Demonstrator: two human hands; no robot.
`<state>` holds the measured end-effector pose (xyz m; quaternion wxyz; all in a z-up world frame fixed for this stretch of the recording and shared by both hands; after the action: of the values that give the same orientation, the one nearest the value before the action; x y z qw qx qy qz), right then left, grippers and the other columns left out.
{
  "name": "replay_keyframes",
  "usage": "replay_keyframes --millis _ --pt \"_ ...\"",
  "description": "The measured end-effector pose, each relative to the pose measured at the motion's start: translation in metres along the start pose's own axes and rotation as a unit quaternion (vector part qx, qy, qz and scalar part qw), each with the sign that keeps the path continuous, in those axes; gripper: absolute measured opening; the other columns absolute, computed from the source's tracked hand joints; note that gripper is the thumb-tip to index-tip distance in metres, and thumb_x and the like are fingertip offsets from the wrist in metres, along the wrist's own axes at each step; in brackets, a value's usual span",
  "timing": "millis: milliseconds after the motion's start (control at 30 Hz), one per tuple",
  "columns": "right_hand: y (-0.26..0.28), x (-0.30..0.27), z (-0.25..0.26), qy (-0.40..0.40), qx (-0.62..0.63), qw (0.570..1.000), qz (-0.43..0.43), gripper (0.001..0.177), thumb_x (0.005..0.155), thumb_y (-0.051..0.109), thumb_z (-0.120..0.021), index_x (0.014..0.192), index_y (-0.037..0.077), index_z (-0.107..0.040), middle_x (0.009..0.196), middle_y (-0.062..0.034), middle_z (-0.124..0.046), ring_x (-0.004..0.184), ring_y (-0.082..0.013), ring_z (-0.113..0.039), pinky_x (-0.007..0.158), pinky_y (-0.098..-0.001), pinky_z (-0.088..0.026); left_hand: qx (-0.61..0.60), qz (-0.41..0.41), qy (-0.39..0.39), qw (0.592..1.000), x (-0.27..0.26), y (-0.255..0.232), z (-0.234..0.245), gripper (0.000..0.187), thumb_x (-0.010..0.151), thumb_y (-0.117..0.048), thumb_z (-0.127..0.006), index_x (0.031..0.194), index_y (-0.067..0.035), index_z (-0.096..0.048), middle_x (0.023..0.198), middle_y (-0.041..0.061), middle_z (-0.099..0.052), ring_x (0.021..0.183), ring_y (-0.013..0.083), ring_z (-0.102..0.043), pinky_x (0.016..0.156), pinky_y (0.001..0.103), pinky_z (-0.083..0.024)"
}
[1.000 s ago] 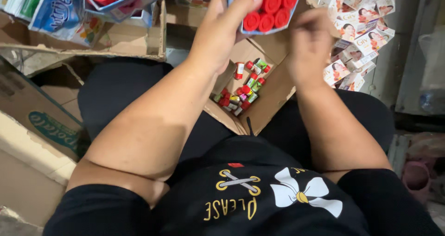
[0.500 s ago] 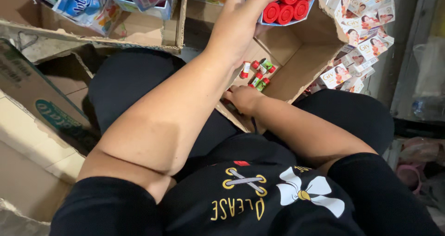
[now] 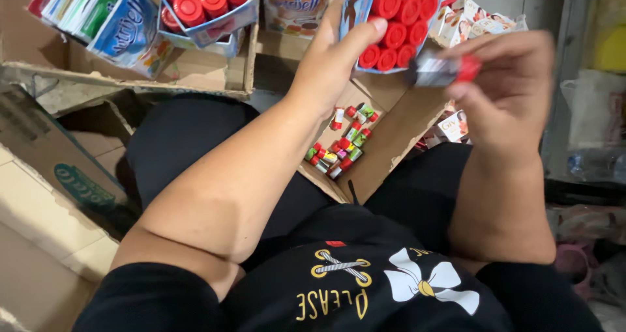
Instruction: The person sits on the floor and packs small red-capped containers into a blue cardboard box. They pick up the containers one by one from a larger brown box and place them into the blue box, arranging them in rows until the box is full.
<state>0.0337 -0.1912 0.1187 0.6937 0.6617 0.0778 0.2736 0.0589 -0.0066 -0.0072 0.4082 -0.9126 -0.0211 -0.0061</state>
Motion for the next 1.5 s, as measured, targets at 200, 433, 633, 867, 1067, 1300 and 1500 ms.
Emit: replay_keyframes --millis 200,433,633,867,1067,1300,1500 --pt "0.003 -0.002 0.011 -0.142 -0.132 0.972 0.133 0.039 0.109 -0.008 -0.077 0.130 0.006 -0.047 0.134 -0.0089 -0.056 0.124 -0.0154 -0.058 0.111 -0.0294 -0.048 0.058 0.150 0.000 0.987 -0.017 0.009 -0.016 0.070 0.087 -0.028 -0.070 0.148 -0.008 -0.042 0.129 0.011 -0.063 0.115 0.0168 -0.064 0.092 0.035 -0.055" --pt "0.011 0.003 -0.006 -0.099 -0.482 0.849 0.194 0.031 0.097 -0.011 -0.079 0.121 0.000 -0.063 0.131 -0.0150 -0.059 0.120 -0.0315 -0.060 0.103 -0.0403 -0.049 0.098 0.098 0.085 0.987 -0.015 0.017 -0.026 0.061 0.096 -0.025 -0.071 0.148 0.000 -0.049 0.135 0.014 -0.064 0.122 0.0186 -0.063 0.109 0.034 -0.049" --pt "0.002 -0.006 -0.006 -0.137 -0.471 0.849 0.198 0.021 0.100 -0.005 -0.070 0.120 0.000 -0.068 0.123 -0.0219 -0.050 0.113 -0.0328 -0.054 0.099 -0.0386 -0.048 0.013 0.085 0.077 0.993 -0.013 0.013 -0.026 0.065 0.096 -0.026 -0.072 0.150 -0.002 -0.044 0.138 0.011 -0.060 0.123 0.0182 -0.063 0.107 0.035 -0.052" --pt "-0.018 -0.030 -0.050 0.121 -0.264 0.893 0.343 0.007 0.081 0.007 -0.063 0.087 0.002 -0.063 0.079 -0.0079 -0.062 0.067 -0.0271 -0.060 0.066 -0.0444 -0.047 -0.036 -0.002 0.028 0.999 -0.004 -0.002 -0.004 0.053 0.096 -0.029 -0.079 0.135 0.002 -0.060 0.125 0.010 -0.068 0.118 0.0184 -0.066 0.108 0.034 -0.053" --pt "-0.102 -0.049 -0.098 0.214 -0.241 0.928 0.187 0.009 0.083 0.010 -0.059 0.077 0.004 -0.060 0.075 -0.0129 -0.057 0.069 -0.0350 -0.057 0.066 -0.0470 -0.046 -0.018 0.003 -0.076 0.997 0.006 0.015 0.032 0.034 0.100 -0.036 -0.071 0.104 -0.003 -0.066 0.091 0.000 -0.064 0.079 0.0099 -0.057 0.069 0.030 -0.046" --pt "-0.275 -0.127 -0.133 0.546 -0.505 0.633 -0.216 0.030 0.080 0.015 -0.063 0.108 0.013 -0.074 0.103 -0.0137 -0.073 0.101 -0.0359 -0.069 0.083 -0.0443 -0.054 -0.058 0.009 -0.055 0.997 0.009 0.015 0.031 0.034 0.100 -0.038 -0.066 0.110 -0.005 -0.068 0.097 0.000 -0.068 0.078 0.0074 -0.060 0.062 0.028 -0.045" --pt "-0.315 -0.158 -0.123 0.534 -0.594 0.551 -0.241 0.040 0.094 0.023 -0.061 0.128 0.003 -0.069 0.140 -0.0161 -0.058 0.131 -0.0330 -0.050 0.104 -0.0503 -0.040 -0.076 -0.034 -0.032 0.996 0.007 0.001 0.020 0.047 0.102 -0.035 -0.069 0.126 0.004 -0.064 0.119 0.011 -0.070 0.108 0.0176 -0.069 0.097 0.035 -0.057"
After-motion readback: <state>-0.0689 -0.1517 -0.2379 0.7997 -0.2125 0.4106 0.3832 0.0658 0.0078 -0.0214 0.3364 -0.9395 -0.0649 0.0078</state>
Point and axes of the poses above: each hand's wrist, its own x-axis towards the middle knuckle, its own z-axis out of the back of the hand, y = z × x, the point moved 6 cm from there along x, towards the middle knuckle
